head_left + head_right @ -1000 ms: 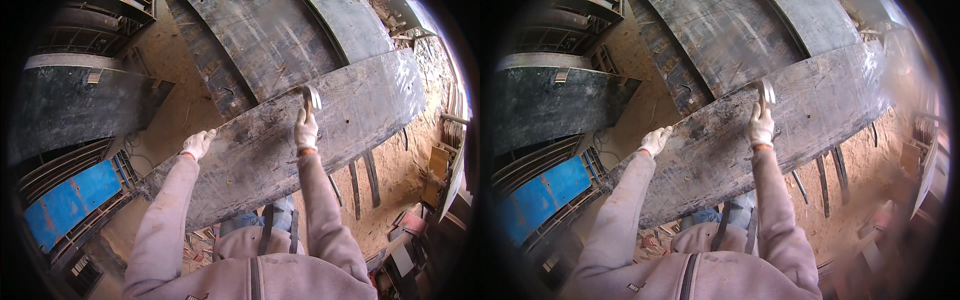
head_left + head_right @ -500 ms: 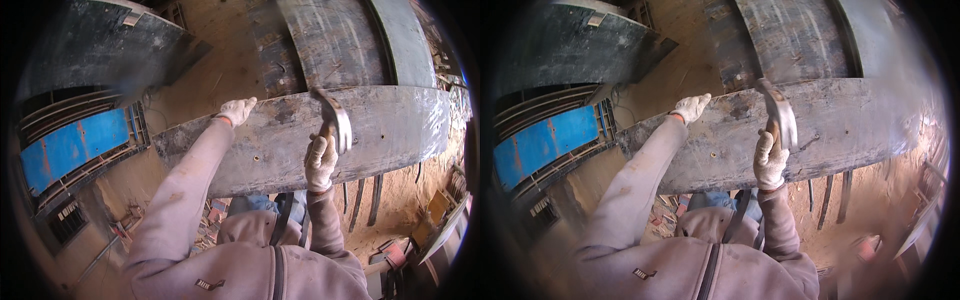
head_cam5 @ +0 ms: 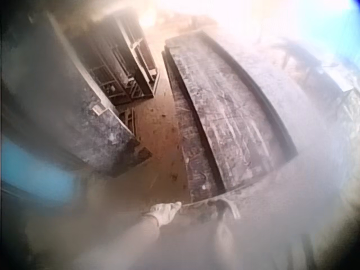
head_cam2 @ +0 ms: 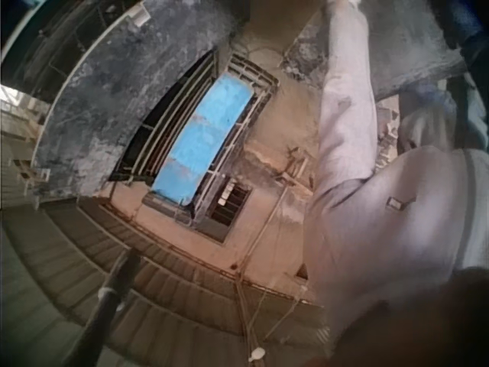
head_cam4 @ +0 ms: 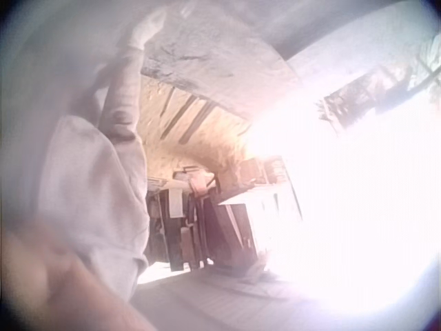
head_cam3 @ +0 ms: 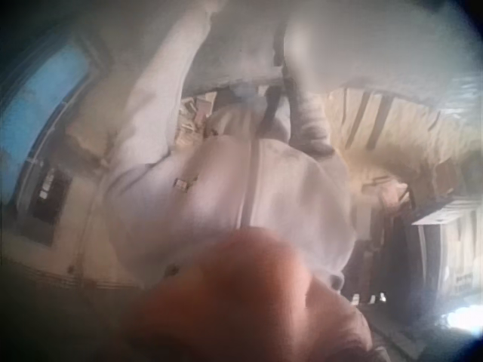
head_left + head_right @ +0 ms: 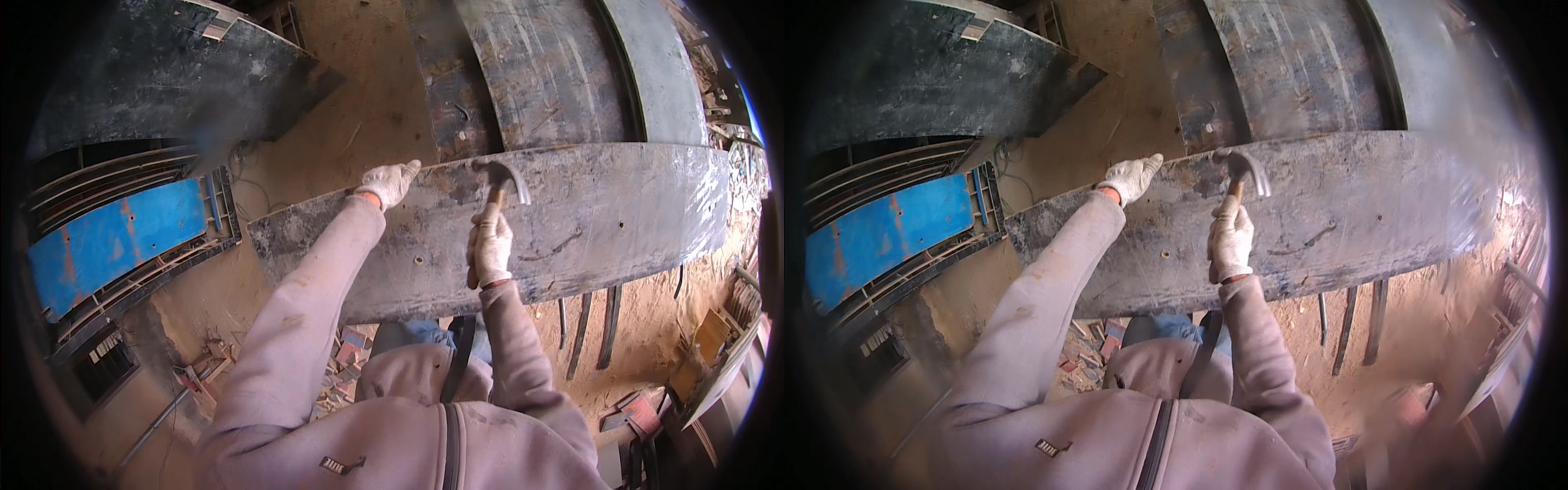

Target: The person uses a hammer to pry apart and break a large wooden board into smaller pieces. They repeatedly strike the board, lift sections, and drop them to the ground, continuing until the board is fragmented.

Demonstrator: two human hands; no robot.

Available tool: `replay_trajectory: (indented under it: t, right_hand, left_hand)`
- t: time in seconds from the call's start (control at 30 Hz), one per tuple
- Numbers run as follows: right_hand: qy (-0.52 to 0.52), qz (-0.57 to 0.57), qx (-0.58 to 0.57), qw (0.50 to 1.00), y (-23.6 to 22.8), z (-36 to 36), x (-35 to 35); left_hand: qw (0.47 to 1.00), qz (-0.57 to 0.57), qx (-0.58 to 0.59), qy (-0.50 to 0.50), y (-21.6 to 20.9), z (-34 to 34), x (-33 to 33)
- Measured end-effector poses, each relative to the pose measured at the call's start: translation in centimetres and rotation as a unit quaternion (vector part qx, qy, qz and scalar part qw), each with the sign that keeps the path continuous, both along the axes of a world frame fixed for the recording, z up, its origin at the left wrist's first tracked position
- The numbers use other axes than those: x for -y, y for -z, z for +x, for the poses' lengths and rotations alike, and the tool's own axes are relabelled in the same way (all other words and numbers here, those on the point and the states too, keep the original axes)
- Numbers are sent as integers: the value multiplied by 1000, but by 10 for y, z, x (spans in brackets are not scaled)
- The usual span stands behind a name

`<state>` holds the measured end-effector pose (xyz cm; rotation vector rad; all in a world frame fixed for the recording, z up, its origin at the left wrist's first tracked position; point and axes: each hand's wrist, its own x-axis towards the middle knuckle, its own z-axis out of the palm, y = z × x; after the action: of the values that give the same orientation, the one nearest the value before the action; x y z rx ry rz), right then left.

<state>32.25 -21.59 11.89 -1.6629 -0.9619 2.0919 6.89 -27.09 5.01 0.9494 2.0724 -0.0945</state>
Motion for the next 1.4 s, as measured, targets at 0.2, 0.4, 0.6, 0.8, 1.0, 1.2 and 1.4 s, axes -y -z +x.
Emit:
replay_trajectory:
  t: [0.2,0.4,0.6,0.8,1.0,1.2,1.4]
  right_hand:
    - [18,370,117,921,63,-4,33]
    - [-74,357,123,923,33,-8,15]
    - [-199,362,165,896,32,-15,-4]
    - [-234,314,248,886,47,-18,3]
    - [-91,470,126,869,38,-5,21]
    - [-181,444,147,865,26,-14,12]
    - [-305,283,237,878,16,-19,-31]
  left_hand:
    - [1000,14,-9,-18,-3,2,2]
    - [996,72,-21,-45,2,2,21]
    - [999,46,-15,-23,2,-1,14]
    - [998,58,-22,2,0,-7,4]
    - [999,40,-9,-17,-13,6,20]
    - [994,106,-6,-7,1,-12,15]
    - [995,93,-23,32,26,-24,6]
